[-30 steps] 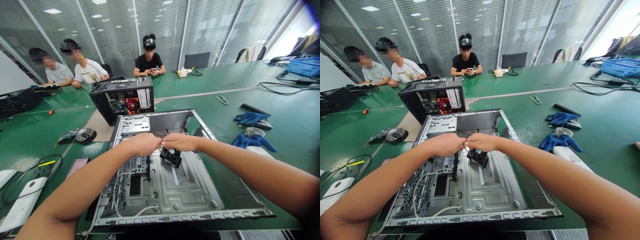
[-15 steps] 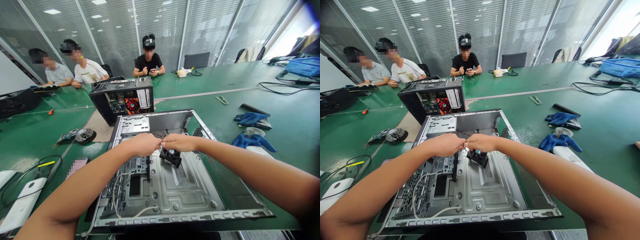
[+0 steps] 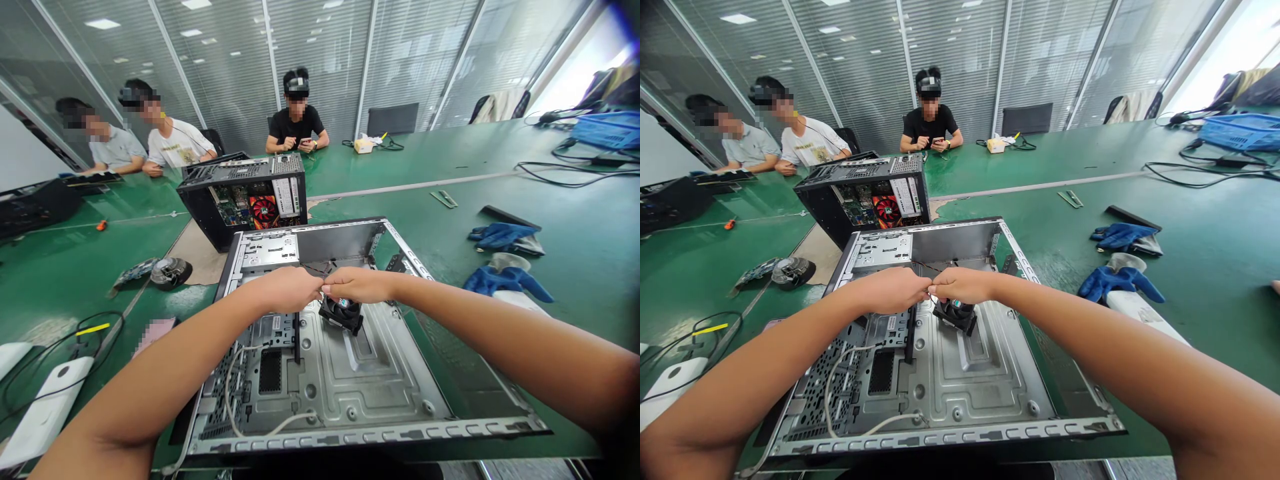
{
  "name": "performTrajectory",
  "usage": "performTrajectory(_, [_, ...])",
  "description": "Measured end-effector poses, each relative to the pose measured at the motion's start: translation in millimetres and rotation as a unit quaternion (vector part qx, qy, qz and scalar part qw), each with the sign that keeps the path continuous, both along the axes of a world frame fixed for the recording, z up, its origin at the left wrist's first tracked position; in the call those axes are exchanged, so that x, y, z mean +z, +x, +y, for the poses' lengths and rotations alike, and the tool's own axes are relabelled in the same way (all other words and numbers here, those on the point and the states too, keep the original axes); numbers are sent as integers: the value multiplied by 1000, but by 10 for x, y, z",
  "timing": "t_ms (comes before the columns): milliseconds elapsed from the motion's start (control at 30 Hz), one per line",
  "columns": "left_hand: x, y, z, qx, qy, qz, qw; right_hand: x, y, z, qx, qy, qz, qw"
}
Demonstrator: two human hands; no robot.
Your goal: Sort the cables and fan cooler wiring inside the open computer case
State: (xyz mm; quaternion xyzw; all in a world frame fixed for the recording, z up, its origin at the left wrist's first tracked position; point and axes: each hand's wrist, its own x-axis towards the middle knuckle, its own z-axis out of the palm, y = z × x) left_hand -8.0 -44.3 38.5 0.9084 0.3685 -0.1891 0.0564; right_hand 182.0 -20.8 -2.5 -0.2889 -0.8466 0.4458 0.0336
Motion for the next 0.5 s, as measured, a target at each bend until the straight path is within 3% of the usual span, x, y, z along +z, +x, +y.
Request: performTrajectory(500, [11, 9, -4, 8, -15, -4, 1000, 20, -1, -17, 15, 20, -18, 1000])
